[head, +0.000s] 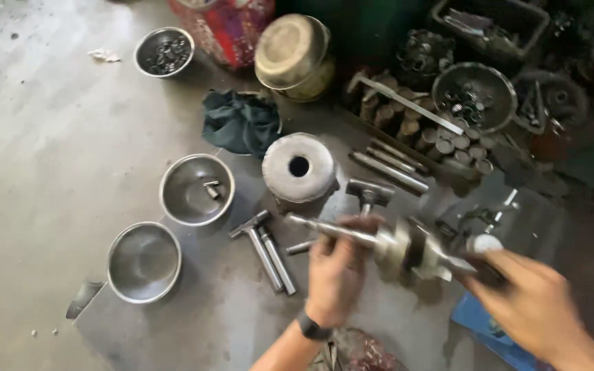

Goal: Inspecting and checking the alignment of a motorcycle crankshaft using a dial indicator on a workbench.

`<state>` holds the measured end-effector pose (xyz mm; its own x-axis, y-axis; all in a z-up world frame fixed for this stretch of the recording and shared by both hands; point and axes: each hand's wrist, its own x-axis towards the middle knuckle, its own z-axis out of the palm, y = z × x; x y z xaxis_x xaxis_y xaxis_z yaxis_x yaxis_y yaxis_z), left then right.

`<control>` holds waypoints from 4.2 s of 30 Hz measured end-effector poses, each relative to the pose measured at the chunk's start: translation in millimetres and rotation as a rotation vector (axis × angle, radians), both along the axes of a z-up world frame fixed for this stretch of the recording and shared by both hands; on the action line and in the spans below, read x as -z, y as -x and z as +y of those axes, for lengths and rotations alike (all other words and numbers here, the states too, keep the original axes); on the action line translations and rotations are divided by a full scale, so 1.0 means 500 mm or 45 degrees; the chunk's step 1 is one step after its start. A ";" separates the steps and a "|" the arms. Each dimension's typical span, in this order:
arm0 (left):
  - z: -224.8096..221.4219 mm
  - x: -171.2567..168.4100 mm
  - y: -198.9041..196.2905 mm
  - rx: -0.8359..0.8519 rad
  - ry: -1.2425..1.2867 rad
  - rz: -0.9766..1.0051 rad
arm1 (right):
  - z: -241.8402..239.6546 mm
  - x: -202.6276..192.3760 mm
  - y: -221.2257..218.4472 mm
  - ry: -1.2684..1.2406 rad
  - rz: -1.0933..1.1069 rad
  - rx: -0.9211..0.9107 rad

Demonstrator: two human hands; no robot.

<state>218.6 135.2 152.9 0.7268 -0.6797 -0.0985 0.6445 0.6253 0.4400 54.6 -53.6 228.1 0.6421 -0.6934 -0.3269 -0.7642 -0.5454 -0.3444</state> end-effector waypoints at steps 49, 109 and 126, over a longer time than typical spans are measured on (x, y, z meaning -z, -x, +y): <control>0.225 0.338 -0.001 0.277 -1.300 -1.763 | 0.332 0.668 -0.077 -0.043 -0.118 -0.888; -0.034 0.088 -0.434 -0.567 -0.924 -2.076 | 0.099 -0.142 -0.241 -0.813 -0.934 0.535; -0.022 0.091 -0.404 -0.541 -1.089 -1.884 | 0.127 0.040 -0.194 -0.441 -0.676 -0.120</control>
